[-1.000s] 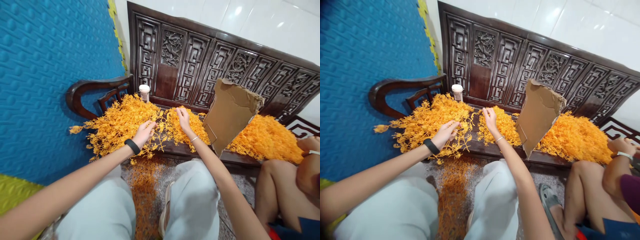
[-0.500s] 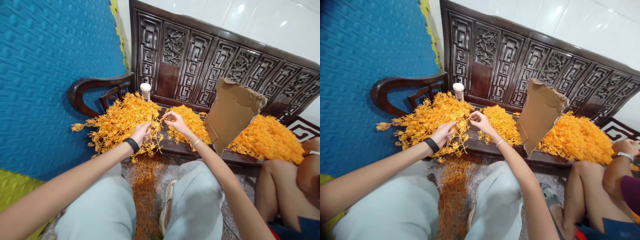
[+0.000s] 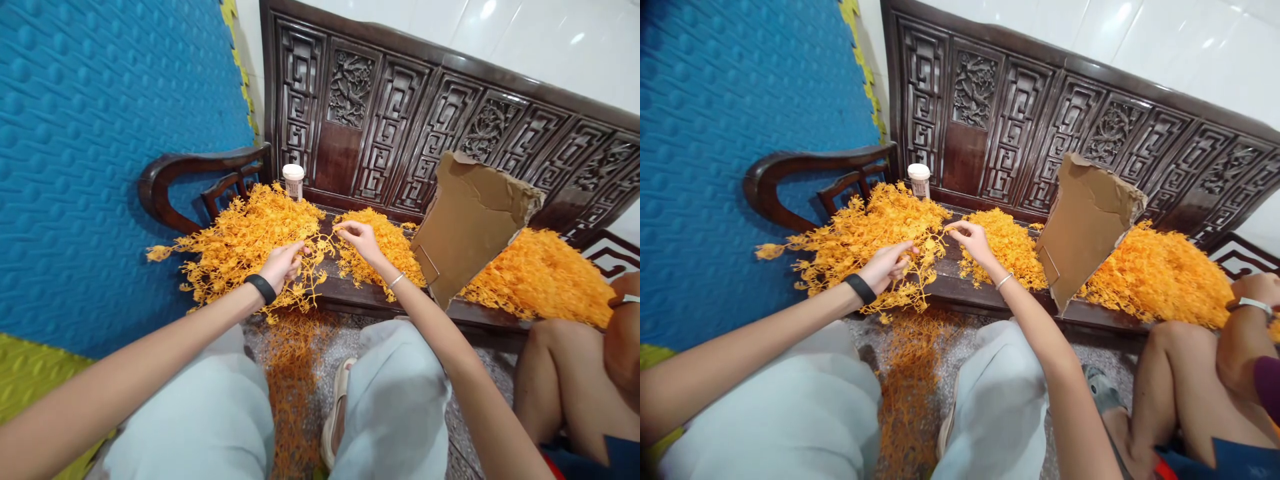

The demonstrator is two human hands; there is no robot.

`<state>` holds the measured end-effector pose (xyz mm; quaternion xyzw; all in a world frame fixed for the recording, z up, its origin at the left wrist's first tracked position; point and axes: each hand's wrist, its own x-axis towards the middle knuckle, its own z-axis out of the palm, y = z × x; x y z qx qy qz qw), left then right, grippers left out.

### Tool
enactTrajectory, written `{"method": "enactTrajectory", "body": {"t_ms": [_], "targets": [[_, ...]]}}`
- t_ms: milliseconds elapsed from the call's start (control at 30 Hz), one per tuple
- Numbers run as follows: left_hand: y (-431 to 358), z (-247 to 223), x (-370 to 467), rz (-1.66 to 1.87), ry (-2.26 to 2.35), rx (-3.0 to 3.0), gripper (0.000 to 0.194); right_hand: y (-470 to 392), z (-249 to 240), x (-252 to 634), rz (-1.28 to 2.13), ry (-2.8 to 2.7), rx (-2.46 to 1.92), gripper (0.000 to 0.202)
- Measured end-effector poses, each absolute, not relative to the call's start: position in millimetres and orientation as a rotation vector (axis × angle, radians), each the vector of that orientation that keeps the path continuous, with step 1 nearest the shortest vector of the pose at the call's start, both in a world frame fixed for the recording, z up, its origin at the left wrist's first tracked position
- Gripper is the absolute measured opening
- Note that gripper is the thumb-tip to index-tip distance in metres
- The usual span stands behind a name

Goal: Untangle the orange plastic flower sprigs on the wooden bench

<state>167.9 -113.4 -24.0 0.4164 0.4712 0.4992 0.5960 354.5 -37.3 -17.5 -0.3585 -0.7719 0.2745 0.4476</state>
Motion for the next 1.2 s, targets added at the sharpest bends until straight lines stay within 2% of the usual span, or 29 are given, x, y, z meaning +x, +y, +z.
{"method": "enactTrajectory", "body": {"t_ms": [200, 433, 700, 933, 1200], "targets": [[-113, -24, 165, 1.134, 1.117, 0.958, 0.021, -36, -21, 357, 0.867, -1.981, -0.847, 0.023], [-114, -21, 172, 1.051, 1.13, 1.031, 0.023, -24, -28, 361, 0.44, -1.958, -1.006, 0.012], [-119, -13, 197, 0.992, 1.142, 1.01, 0.021, -13, -27, 360, 0.466, -1.762, -1.138, 0.01], [-121, -14, 194, 0.996, 1.138, 1.011, 0.022, -12, -32, 360, 0.213, -1.838, -1.161, 0.008], [-125, -10, 210, 1.027, 1.114, 0.943, 0.022, -5, -33, 361, 0.218, -1.813, -1.185, 0.01]]}}
